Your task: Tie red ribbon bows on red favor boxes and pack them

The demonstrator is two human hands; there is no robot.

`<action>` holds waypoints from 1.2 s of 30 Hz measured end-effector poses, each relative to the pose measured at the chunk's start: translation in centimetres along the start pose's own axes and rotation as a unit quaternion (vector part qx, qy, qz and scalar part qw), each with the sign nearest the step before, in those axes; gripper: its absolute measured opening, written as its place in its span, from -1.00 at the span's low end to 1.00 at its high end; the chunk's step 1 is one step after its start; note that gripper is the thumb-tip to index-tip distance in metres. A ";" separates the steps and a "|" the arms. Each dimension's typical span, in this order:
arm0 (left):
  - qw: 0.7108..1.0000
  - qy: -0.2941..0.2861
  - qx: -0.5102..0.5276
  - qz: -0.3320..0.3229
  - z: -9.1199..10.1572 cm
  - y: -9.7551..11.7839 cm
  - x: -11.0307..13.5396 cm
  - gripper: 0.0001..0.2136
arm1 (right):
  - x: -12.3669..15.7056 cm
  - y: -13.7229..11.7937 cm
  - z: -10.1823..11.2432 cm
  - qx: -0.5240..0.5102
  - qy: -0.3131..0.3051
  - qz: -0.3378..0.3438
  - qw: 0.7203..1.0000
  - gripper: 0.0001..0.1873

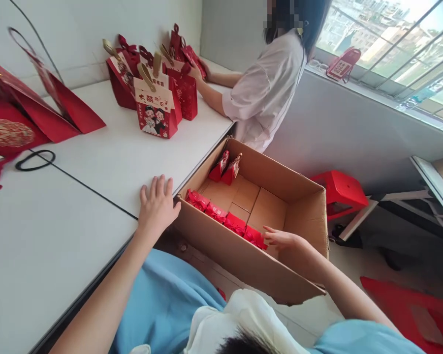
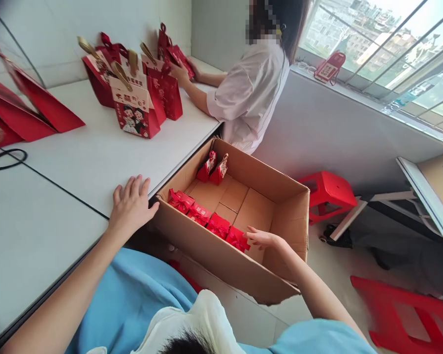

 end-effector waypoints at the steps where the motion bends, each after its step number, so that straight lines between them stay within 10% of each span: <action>1: 1.000 0.013 0.025 0.003 0.1 0.0 0.0 -0.45 | -0.1 -1.0 0.6 0.037 0.016 0.004 0.999 -0.62; 4: 0.986 0.064 0.149 -0.024 1.1 0.8 0.6 -0.63 | 0.4 -6.1 0.3 0.088 0.069 0.086 0.990 -0.65; 7: 0.986 0.098 0.127 -0.037 3.0 1.5 2.8 -0.75 | 1.9 -12.4 -4.5 0.096 0.051 0.219 0.970 -0.70; 11: 0.984 0.166 0.069 -0.010 7.0 0.8 7.0 -0.71 | 6.9 -21.8 -13.9 0.063 -0.022 0.515 0.855 -0.75; 17: 0.944 0.308 -0.029 0.115 17.0 -7.7 16.6 -0.73 | 14.6 -31.4 -24.2 -0.014 -0.138 0.661 0.737 -0.76; 22: 0.814 0.456 -0.181 0.312 24.2 -14.8 29.2 -0.62 | 18.3 -33.7 -30.6 -0.006 -0.223 0.668 0.710 -0.72; 29: 0.752 0.410 0.007 0.515 20.1 -21.7 36.5 -0.15 | 17.9 -33.1 -34.3 0.030 -0.121 0.626 0.770 -0.71; 33: 0.793 0.392 0.072 0.460 18.5 -21.3 36.2 -0.17 | 17.6 -33.7 -34.2 0.058 -0.184 0.576 0.794 -0.65; 36: 0.871 0.275 0.226 0.338 17.1 -19.6 34.0 -0.11 | 18.2 -35.8 -34.3 0.061 -0.272 0.542 0.793 -0.57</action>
Point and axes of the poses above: each hand's wrist, its own x-axis away from the middle knuckle, its own z-axis out of the back of the hand, y = z × x, the point moved 7 cm from there along -x, towards the middle knuckle, and after that the axes turned 3 degrees about -z, right-handed, at the moved point
